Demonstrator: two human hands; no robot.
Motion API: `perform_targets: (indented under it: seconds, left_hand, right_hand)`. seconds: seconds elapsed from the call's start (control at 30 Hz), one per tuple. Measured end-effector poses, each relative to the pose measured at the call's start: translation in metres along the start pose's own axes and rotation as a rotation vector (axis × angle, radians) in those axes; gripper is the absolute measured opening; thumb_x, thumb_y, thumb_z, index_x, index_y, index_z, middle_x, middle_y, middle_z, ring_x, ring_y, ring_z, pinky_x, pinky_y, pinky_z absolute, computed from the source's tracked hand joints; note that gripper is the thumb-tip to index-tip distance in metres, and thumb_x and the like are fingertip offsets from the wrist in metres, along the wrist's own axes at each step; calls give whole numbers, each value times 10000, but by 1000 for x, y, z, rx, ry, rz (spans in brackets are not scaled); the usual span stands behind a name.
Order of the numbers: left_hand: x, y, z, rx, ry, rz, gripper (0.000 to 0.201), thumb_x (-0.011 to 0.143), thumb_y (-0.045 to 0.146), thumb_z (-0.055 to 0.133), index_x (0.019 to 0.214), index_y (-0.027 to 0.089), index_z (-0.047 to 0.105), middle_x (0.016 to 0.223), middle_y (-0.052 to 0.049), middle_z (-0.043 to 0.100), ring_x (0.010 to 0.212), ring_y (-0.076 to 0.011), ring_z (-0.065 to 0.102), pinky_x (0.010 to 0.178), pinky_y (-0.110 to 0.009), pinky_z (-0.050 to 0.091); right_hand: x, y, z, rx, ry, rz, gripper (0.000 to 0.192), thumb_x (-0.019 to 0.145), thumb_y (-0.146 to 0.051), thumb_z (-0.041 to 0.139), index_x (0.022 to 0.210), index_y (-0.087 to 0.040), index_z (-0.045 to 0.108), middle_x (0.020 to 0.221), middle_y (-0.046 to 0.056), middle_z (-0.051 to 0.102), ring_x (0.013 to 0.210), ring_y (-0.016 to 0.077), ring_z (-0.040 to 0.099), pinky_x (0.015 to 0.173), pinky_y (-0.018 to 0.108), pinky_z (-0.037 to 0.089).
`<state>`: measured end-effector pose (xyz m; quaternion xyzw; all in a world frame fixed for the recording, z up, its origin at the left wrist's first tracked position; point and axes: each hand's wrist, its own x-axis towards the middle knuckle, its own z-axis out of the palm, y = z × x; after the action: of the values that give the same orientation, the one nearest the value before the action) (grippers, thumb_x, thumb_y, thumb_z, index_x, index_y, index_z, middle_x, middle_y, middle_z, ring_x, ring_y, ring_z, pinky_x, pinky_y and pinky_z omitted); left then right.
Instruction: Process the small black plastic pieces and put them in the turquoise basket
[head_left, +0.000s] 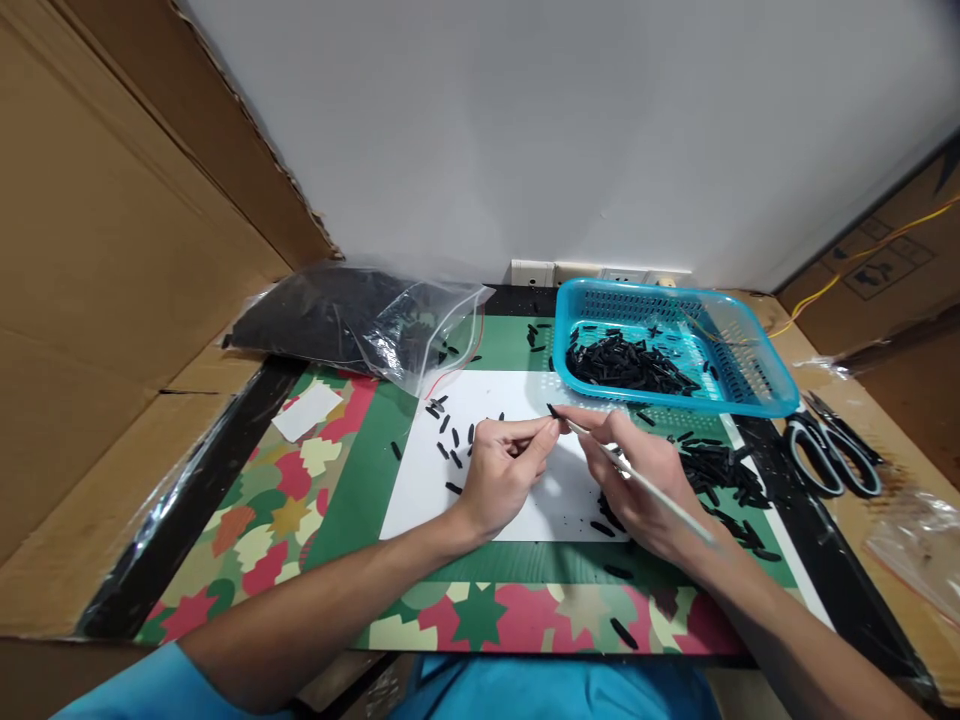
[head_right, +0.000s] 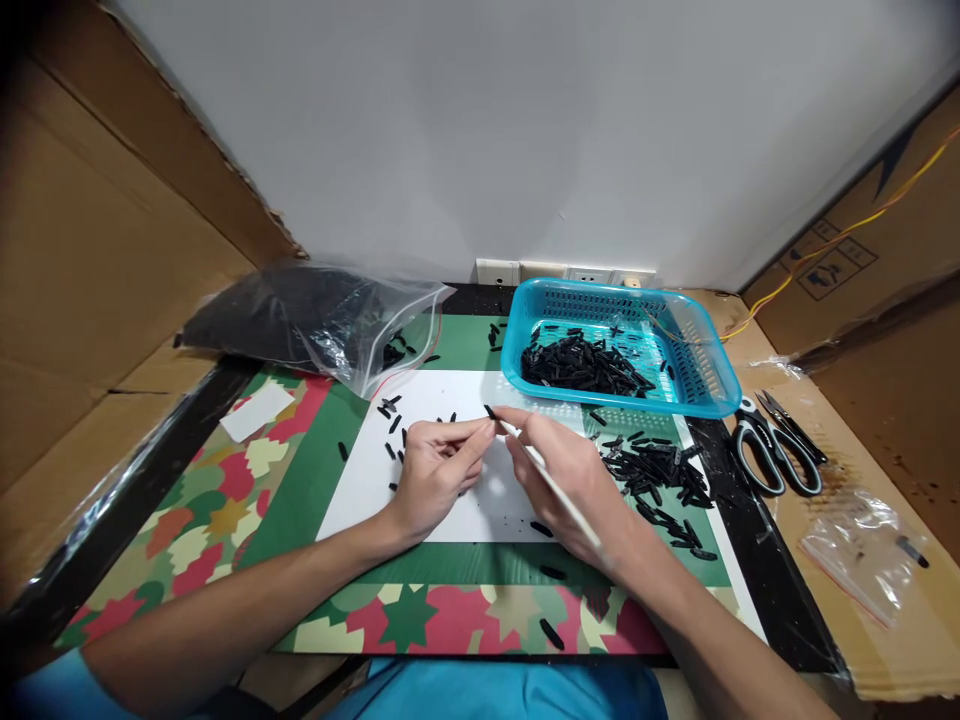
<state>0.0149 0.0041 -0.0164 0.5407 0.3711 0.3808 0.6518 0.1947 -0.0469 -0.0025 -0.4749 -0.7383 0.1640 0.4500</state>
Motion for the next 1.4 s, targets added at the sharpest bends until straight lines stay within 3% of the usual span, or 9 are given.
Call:
perform_targets:
  seconds: [0.1,0.23,0.4,0.57,0.7,0.9,1.07,1.17,1.4]
  left_hand:
    - [0,0,1,102,26,39,456,979,460,670,659,136,646,588,40,298,526,-67,240,487,-248,182]
    - [-2,3,4,184,42,96,469,973,448,673,621,143,615,580,23,349,554,-86,277,509,-261,195]
    - [-5,3,6,-50,-36,-37,458,942,533,709,698,152,640,561,64,284,470,-53,232,460,-229,160]
    - [0,5,4,-189,-22,-102,437,927,553,734,964,118,748,507,110,249,419,-39,197,417,-188,164]
    - [3,7,2,-213,1,-117,437,925,553,737,970,118,740,487,120,251,396,-34,197,395,-172,180]
    - [3,6,4,-229,-4,-93,407,934,543,731,967,138,713,508,119,268,411,-33,188,384,-154,187]
    - [3,6,5,-218,13,-34,368,960,519,712,948,151,696,540,117,235,428,-34,181,390,-153,191]
    - [3,5,6,-206,18,-14,367,970,526,697,945,160,684,537,115,229,430,-38,187,394,-154,193]
    - [2,1,5,-215,5,4,355,991,528,667,950,176,648,523,118,258,430,-38,169,394,-147,189]
  right_hand:
    - [-2,3,7,-207,8,-201,194,1050,-97,493,1113,-210,639,1368,181,742,1226,275,757,977,432,680]
    - [-4,6,12,-376,-1,-256,182,1036,-64,514,1022,-193,641,1402,216,715,1362,329,670,1066,494,647]
    - [-4,8,13,-261,45,-92,126,1070,-142,513,1081,-217,613,1377,192,739,1210,297,769,930,417,693]
    - [-1,2,5,56,129,220,194,1088,-282,556,902,-256,510,1144,104,829,939,243,829,699,306,658]
    - [1,1,1,288,223,352,278,1054,-407,637,844,-252,542,875,49,788,880,258,803,684,333,650]
    - [2,4,2,469,205,411,241,1020,-451,691,913,-250,611,883,38,790,828,254,803,708,365,657]
    - [2,7,-4,191,146,309,153,1030,-379,685,981,-235,666,873,31,780,768,212,769,663,296,576]
    - [-1,13,-5,-96,83,85,67,1056,-291,641,1054,-235,679,853,18,759,703,174,720,627,273,501]
    - [-2,24,3,-534,-255,-287,262,1100,-151,450,1013,-186,694,772,43,649,708,212,566,626,340,387]
